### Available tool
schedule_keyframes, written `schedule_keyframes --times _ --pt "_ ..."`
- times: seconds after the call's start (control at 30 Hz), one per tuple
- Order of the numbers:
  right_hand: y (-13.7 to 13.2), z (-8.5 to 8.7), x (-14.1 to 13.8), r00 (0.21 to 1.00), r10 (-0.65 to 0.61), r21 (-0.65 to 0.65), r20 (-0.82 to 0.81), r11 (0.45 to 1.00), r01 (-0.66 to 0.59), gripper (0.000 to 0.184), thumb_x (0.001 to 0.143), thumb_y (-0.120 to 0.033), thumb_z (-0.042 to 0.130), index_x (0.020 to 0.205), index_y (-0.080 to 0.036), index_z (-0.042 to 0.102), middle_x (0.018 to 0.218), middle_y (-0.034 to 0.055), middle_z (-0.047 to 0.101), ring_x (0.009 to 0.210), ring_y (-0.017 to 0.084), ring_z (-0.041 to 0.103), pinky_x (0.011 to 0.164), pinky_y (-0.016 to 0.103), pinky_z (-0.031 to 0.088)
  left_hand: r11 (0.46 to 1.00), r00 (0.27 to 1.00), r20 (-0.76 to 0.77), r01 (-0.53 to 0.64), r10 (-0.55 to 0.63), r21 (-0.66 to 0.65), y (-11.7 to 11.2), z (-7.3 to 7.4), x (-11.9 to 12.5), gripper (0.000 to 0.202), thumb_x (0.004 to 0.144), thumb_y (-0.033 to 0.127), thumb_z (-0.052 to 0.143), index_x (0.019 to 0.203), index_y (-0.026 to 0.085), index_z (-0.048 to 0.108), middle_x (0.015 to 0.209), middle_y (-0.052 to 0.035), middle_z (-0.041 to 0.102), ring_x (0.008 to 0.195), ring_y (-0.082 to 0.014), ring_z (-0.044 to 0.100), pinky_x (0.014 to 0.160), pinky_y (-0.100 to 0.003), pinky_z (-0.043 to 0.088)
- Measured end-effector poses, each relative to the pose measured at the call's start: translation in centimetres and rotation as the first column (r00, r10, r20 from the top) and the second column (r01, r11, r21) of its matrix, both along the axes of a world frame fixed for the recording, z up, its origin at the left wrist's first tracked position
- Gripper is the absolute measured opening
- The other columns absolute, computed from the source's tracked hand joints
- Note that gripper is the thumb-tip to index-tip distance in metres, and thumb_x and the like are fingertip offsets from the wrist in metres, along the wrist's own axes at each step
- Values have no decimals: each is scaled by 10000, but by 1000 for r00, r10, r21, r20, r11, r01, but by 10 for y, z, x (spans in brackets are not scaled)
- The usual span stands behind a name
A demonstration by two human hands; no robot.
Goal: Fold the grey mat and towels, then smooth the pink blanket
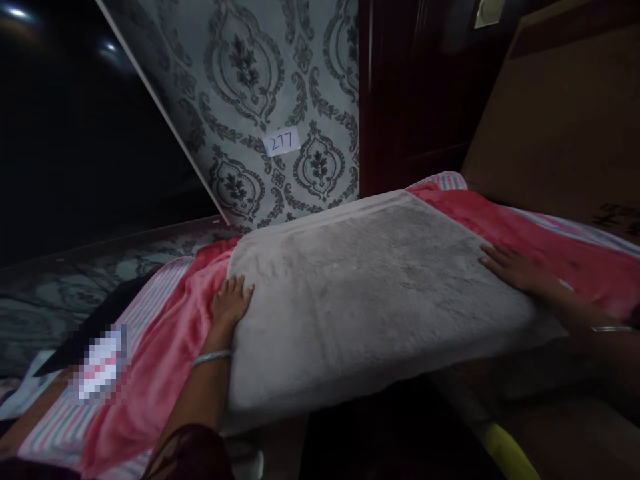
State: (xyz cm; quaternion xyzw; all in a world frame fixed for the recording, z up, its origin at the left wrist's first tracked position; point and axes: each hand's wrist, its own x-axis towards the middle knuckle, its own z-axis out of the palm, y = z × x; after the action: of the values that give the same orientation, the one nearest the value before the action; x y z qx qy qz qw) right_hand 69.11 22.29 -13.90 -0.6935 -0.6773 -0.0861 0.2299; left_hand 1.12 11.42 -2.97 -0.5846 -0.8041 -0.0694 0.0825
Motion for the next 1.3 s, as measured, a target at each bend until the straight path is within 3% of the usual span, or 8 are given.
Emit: schedule_keyframes --times 0.13,0.27,0.37,0.43,0.57,0.8,1.07,1.3 --pt "-10 11 -3 993 -83 -233 -81 970 62 555 985 -548 389 1343 -192 621 1483 227 463 1380 462 379 1016 765 262 999 1000 -21 -13 14 32 -46 11 -5 458 926 437 605 1305 182 568 1355 -114 569 1192 -271 576 1006 -521 491" --pt "-25 38 -67 987 -133 -246 -88 963 108 535 1002 -532 373 1297 -186 654 1463 241 479 1361 481 388 990 768 287 1000 999 -41 -8 8 15 -58 19 16 447 946 418 571 1326 184 565 1438 -141 513 1284 -308 520 1044 -558 455" --pt "-50 51 -160 976 217 -175 -22 960 -218 542 1010 -493 344 1427 -210 544 1524 170 437 1406 387 374 1069 679 322 996 995 -49 92 -92 -15 -54 10 68 452 986 426 454 1376 230 567 1586 -138 369 1461 -351 321 1150 -586 319" --pt "-71 52 -224 908 418 -189 15 893 -408 544 1009 -481 330 1498 -277 456 1578 99 373 1446 330 333 1118 617 313 939 942 -33 330 -335 -96 -55 -4 114 499 985 442 432 1456 288 490 1619 -91 324 1500 -339 244 1182 -593 260" --pt "-103 45 -295 816 577 -233 39 799 -554 572 996 -518 334 1524 -313 417 1598 55 338 1477 313 274 1173 589 228 893 897 7 440 -441 -100 -67 -31 178 581 982 516 385 1523 304 388 1621 -58 319 1498 -358 244 1183 -641 229" --pt "-109 36 -253 846 533 -265 32 820 -507 605 991 -537 284 1538 -304 395 1598 33 340 1484 290 264 1181 547 237 917 927 14 373 -375 -139 -85 -30 154 586 995 488 364 1535 261 368 1621 -64 310 1506 -310 244 1207 -566 242" --pt "-134 14 -151 983 174 -64 61 983 -170 596 995 -475 226 1456 -228 511 1515 87 472 1423 325 366 1129 582 306 999 993 -106 -49 48 -6 -145 -39 67 597 999 446 304 1490 139 446 1569 -160 395 1464 -370 310 1157 -590 286" --pt "-144 13 -159 998 56 57 -27 997 -54 516 996 -349 287 1441 -233 521 1453 112 534 1402 325 387 1123 598 281 983 985 -95 -130 143 132 -156 -48 66 606 1008 446 237 1461 126 481 1547 -155 433 1438 -384 327 1124 -624 290"
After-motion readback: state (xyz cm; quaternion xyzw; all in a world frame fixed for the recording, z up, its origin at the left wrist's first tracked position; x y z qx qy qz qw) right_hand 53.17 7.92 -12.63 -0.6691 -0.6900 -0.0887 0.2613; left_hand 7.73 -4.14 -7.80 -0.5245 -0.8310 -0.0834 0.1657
